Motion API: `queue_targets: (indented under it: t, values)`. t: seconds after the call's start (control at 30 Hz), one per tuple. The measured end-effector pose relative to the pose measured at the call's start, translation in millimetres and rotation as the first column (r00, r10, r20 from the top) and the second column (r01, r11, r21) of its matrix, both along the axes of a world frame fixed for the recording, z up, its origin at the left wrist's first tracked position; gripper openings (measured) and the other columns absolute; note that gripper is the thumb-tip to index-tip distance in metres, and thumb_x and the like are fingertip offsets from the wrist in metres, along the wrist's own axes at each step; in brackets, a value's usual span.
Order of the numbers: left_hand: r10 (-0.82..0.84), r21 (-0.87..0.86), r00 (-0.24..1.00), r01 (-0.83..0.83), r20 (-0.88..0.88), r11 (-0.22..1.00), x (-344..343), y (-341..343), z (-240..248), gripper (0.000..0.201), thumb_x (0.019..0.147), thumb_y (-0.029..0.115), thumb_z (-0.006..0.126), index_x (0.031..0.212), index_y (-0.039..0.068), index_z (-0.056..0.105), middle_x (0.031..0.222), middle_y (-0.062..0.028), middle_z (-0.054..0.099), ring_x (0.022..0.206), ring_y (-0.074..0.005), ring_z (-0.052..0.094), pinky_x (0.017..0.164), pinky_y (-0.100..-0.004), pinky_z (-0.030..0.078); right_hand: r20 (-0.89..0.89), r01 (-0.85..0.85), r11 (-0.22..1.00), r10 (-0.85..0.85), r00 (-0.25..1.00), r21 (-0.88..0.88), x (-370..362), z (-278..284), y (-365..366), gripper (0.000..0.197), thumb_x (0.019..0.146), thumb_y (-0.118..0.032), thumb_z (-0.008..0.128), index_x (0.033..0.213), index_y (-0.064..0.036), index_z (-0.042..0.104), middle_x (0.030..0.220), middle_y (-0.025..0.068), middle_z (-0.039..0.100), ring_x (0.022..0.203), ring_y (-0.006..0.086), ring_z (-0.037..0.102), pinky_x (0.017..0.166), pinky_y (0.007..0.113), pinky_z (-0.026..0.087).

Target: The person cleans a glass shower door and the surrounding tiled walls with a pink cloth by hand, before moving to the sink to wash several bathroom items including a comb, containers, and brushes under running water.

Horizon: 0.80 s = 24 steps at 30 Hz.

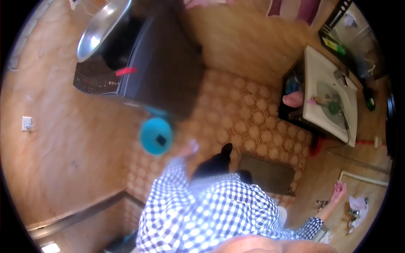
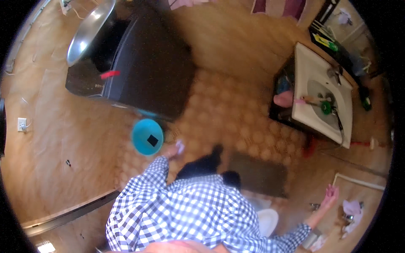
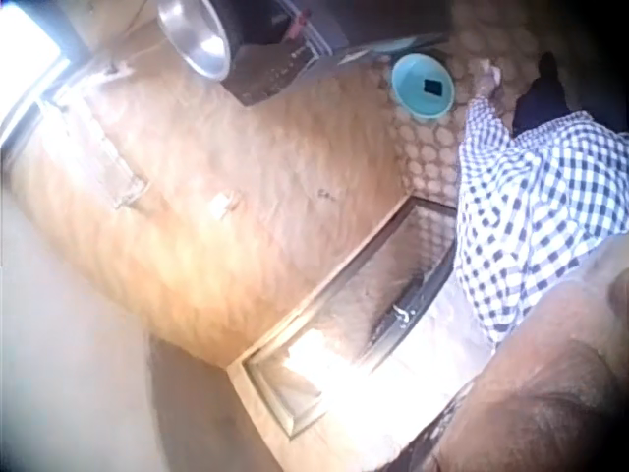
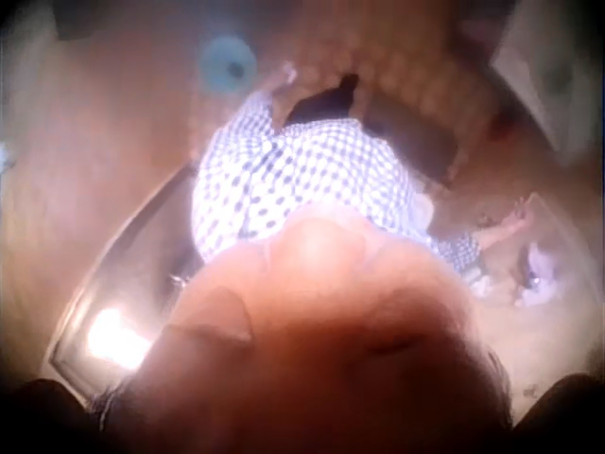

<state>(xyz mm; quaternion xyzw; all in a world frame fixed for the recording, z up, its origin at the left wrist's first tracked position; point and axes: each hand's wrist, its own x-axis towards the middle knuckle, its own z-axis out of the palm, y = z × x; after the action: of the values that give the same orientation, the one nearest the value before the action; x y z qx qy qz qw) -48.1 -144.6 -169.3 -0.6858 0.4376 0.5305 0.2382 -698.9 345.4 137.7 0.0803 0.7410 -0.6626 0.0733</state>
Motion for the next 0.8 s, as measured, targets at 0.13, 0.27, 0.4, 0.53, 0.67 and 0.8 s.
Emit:
queue_targets:
  t: [0.13,0.27,0.4,0.53,0.67,0.8]
  values:
    - [-0.084,-0.273,0.933,-0.016,-0.351,0.962,21.3,-8.8,-71.6,0.057,0.09,0.057,0.032,0.095,0.009,0.063,0.079,-0.0077,0.064,0.071,-0.0177,0.058,0.061,-0.0347,0.045,-0.038,-0.038,0.999,0.037,0.999,-0.018,1.7,28.2,-36.9,0.053,0.091,-0.031,0.052,0.135,-0.0051,0.037,0.134,0.0169,0.043,0.111,0.0268,0.054,0.095,0.038,0.039]
    - [-0.591,-0.65,0.806,0.438,-0.022,0.621,-37.2,-48.0,-31.8,0.047,0.092,0.049,0.039,0.121,0.015,0.052,0.088,-0.0097,0.066,0.078,-0.0191,0.061,0.065,-0.0339,0.046,-0.062,-0.127,0.967,0.116,0.991,-0.221,-42.6,24.3,-19.8,0.065,0.092,-0.047,0.038,0.138,-0.0016,0.029,0.137,0.0196,0.038,0.127,0.0291,0.036,0.109,0.042,0.021]
    - [-0.436,-0.759,0.87,0.119,-0.231,0.64,-33.4,-109.7,52.8,0.043,0.093,0.045,0.04,0.115,0.011,0.055,0.079,-0.0051,0.059,0.07,-0.0165,0.054,0.063,-0.0314,0.045,-0.46,-0.766,0.321,0.648,0.607,-0.557,-141.0,-120.9,-214.8,0.034,0.095,-0.024,0.041,0.12,-0.0015,0.045,0.114,0.0181,0.053,0.118,0.034,0.045,0.098,0.044,0.04]
    - [-0.097,-0.753,0.837,-0.426,-0.538,0.501,82.8,-117.7,137.7,0.041,0.095,0.041,0.041,0.109,0.007,0.058,0.069,-0.0005,0.051,0.062,-0.0138,0.047,0.062,-0.0289,0.043,-0.296,-0.382,0.604,0.242,0.924,-0.699,-124.8,-18.3,-439.8,0.036,0.085,-0.023,0.062,0.111,-0.0018,0.049,0.103,0.0159,0.059,0.091,0.0321,0.063,0.074,0.038,0.052]
    - [0.151,-0.584,0.625,-0.774,-0.766,0.246,110.0,-62.9,168.3,0.036,0.096,0.039,0.042,0.085,0.008,0.057,0.065,0.0033,0.048,0.06,-0.0105,0.044,0.061,-0.0275,0.043,-0.332,-0.333,0.555,0.106,0.937,-0.762,-149.2,9.9,-441.2,0.026,0.087,-0.02,0.057,0.103,-0.0004,0.051,0.1,0.0147,0.06,0.088,0.03,0.064,0.07,0.036,0.052]
    - [0.112,-0.924,0.986,-0.154,-0.122,0.351,127.4,-75.1,210.1,0.062,0.094,0.047,0.036,0.134,0.0,0.038,0.133,-0.0183,0.046,0.118,-0.0253,0.048,0.099,-0.0318,0.037,-0.418,-0.335,0.647,0.028,0.908,-0.685,-155.3,61.4,-432.9,0.034,0.091,-0.033,0.049,0.102,-0.0018,0.054,0.097,0.0141,0.053,0.089,0.0285,0.053,0.081,0.041,0.04]
